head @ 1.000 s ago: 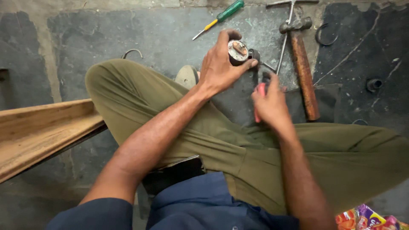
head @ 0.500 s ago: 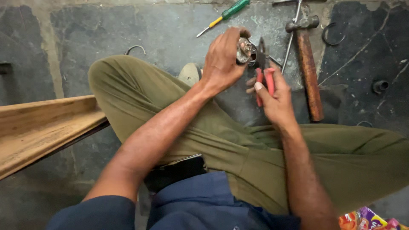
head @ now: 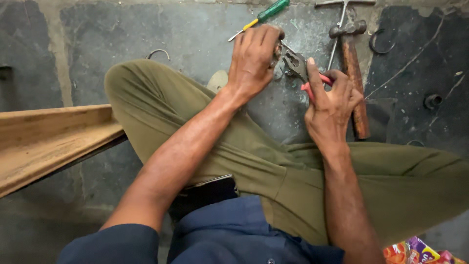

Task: The person sits on the floor and uses pliers and a hammer to disassemble and adjust a small cylindrical electrical component. They remove parts, hammer a pin into the housing, and reassemble the unit.

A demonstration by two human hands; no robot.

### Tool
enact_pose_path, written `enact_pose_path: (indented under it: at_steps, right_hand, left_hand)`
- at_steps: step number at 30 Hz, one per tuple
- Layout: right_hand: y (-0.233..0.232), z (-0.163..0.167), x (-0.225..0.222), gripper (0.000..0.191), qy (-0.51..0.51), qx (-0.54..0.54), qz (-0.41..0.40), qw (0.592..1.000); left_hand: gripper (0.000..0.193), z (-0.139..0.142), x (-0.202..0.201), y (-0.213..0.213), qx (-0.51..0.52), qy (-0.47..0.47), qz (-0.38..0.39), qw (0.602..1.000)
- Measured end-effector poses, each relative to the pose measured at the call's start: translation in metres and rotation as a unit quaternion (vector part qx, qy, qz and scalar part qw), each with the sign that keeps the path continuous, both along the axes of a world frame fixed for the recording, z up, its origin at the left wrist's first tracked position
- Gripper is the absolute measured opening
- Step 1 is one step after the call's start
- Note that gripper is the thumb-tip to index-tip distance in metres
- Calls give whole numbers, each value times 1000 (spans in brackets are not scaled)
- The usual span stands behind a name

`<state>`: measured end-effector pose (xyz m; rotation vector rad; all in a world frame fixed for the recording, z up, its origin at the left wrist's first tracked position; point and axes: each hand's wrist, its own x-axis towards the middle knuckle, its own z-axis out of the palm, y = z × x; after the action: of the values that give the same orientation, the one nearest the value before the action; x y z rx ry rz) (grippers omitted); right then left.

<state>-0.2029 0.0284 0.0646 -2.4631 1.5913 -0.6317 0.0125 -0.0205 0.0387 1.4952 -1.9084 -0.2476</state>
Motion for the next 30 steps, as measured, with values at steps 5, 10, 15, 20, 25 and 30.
enact_pose_path:
  at_steps: [5,10,15,20,25,30]
  right_hand:
    - [2,-19,-10,67,-26,48,-23,998]
    - [-2,-37,-19,48,-124,195,-15,973]
    - [0,-23,-16,45,-44,188,7,981]
    - [-2,-7,5,26,-257,159,19,953]
    - [-2,-6,10,13,-252,170,12,953]
    - [-1,-8,7,12,-221,165,46,960]
  left_hand:
    - [54,-3,-1,-2,-17,-19,-12,1000]
    - [56,-6,0,0,17,-19,-10,1000]
    - [55,-9,-3,-2,-11,-43,-48,998]
    - [61,-3,-11,5,-18,-127,-159,979]
    - [50,4,-15,11,-54,-133,-204,968]
    - [35,4,-13,10,-44,-139,-195,970]
